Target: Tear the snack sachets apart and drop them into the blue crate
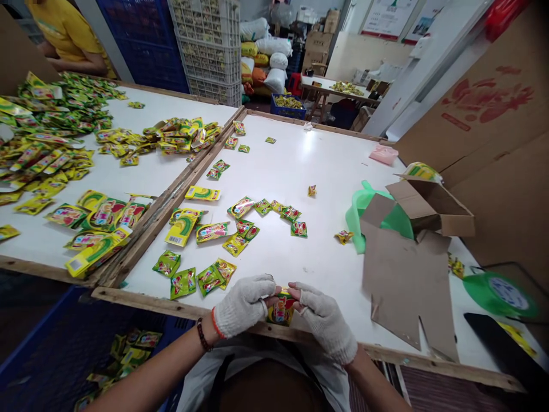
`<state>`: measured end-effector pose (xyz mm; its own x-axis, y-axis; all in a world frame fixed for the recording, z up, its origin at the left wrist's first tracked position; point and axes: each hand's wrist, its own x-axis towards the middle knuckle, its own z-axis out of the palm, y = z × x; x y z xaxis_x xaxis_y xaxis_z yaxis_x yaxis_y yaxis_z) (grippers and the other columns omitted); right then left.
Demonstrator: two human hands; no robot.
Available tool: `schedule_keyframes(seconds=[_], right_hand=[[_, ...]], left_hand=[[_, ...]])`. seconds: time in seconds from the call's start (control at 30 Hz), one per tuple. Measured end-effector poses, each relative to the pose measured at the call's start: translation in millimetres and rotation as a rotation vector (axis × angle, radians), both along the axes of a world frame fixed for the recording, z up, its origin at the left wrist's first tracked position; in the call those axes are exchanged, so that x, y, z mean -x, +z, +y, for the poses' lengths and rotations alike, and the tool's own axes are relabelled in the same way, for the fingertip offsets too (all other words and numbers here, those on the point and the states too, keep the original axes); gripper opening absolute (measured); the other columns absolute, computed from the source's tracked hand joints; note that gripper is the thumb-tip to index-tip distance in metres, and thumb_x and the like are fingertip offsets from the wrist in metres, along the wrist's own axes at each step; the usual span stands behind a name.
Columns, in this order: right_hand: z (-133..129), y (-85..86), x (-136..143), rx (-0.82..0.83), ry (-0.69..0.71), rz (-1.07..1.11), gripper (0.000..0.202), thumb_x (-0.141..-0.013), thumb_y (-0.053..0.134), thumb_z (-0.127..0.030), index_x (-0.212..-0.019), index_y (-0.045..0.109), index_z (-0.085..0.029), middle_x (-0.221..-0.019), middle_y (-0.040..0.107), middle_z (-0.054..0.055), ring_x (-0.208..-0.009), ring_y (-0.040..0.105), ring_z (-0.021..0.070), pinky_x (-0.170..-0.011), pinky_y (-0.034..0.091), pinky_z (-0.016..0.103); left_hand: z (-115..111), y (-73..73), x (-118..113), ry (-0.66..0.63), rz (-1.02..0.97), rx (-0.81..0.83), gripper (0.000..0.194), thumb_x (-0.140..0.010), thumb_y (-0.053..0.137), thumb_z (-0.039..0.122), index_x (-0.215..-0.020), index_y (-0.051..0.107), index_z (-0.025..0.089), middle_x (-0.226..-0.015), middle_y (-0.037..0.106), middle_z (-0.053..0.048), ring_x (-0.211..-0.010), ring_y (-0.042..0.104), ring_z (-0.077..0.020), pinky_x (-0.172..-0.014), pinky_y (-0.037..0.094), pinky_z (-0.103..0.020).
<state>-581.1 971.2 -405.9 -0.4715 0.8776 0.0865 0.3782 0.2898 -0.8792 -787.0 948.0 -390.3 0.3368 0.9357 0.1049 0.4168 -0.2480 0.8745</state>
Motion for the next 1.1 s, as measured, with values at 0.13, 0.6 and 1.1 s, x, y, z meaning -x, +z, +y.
schedule_keyframes(seconds=[0.13, 0.6, 1.1], right_hand=[[5, -13.6, 3, 0.067, -0.075, 0.066, 0.023, -0.074, 0.055, -0.02, -0.092, 0.07, -0.023, -0.097, 0.069, 0.005, -0.088, 0.064, 0.0205, -0.08, 0.054, 0.035], [-20, 20.3, 104, 0.496, 0.201, 0.125, 0.03, -0.074, 0.055, -0.023, -0.103, 0.063, -0.017, -0.09, 0.069, 0.007, -0.083, 0.064, 0.0205, -0.076, 0.051, 0.034], [18, -9.3, 53, 0.201, -0.206, 0.006, 0.03, -0.076, 0.054, -0.029, -0.102, 0.063, -0.018, -0.097, 0.069, 0.007, -0.088, 0.063, 0.0239, -0.079, 0.051, 0.036]], left_hand=[[3, -1.4, 5, -0.002, 0.037, -0.055, 0.02, -0.085, 0.046, 0.025, -0.082, 0.064, 0.016, -0.088, 0.059, -0.007, -0.084, 0.055, -0.0156, -0.074, 0.042, -0.023], [58, 25.9, 174, 0.959, 0.548, 0.339, 0.057, -0.064, 0.066, 0.036, -0.112, 0.044, 0.015, -0.107, 0.059, -0.016, -0.101, 0.055, -0.032, -0.084, 0.043, -0.04], [12, -20.4, -9, 0.413, -0.548, 0.309, 0.031, -0.073, 0.063, 0.03, -0.098, 0.051, 0.016, -0.092, 0.062, -0.004, -0.084, 0.059, -0.0178, -0.075, 0.047, -0.028]])
